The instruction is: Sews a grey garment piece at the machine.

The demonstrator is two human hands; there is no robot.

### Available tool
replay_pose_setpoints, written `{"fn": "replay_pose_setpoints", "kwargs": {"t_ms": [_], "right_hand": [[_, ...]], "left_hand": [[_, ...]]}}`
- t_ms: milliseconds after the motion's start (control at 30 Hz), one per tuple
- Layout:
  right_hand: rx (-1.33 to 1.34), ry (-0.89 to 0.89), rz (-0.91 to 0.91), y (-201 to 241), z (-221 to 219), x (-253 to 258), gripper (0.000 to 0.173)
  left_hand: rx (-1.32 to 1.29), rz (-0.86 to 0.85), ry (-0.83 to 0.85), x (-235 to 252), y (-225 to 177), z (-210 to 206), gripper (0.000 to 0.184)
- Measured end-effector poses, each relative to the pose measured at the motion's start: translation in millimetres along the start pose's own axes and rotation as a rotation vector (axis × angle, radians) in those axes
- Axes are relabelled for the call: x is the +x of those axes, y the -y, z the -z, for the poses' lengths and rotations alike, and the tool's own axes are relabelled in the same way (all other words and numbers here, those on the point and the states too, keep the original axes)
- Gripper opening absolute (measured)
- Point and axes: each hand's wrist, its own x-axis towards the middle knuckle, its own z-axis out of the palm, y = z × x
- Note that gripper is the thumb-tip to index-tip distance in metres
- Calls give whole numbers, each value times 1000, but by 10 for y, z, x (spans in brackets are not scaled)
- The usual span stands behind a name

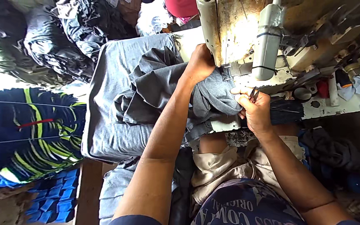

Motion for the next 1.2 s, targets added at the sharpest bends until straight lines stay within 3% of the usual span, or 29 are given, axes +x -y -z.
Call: {"fn": "replay_pose_setpoints", "kwargs": {"t_ms": [233,333,433,533,633,767,833,933,1100,1200], "right_hand": [[-48,37,16,7,19,-48,23],[-91,62,38,44,46,-57,18],[-68,86,56,77,64,-33,15],[-69,125,50,106,100,-45,13],[-164,165,59,129,165,-89,14],[-481,251,198,102,224,-139,25],[-685,285,379,114,230,-185,29],[-787,303,525,171,204,-246,26],[-538,436,608,140,285,-234,18],[-391,386,535,36,349,-262,14]], "left_hand": [[144,-23,-87,-43,1,-38,28],[327,88,-200,-186,-226,-19,25],[328,108,-334,-510,-557,-25,14],[242,-11,-105,-972,-871,4,28],[450,-31,133,-1349,-1071,116,48],[515,-56,128,-1588,-1325,251,37],[457,-102,127,-1634,-1421,233,30],[304,-167,106,-1661,-1476,109,24],[173,-223,-44,-1626,-1359,-162,23],[375,-237,-149,-1572,-1073,-341,34]]}}
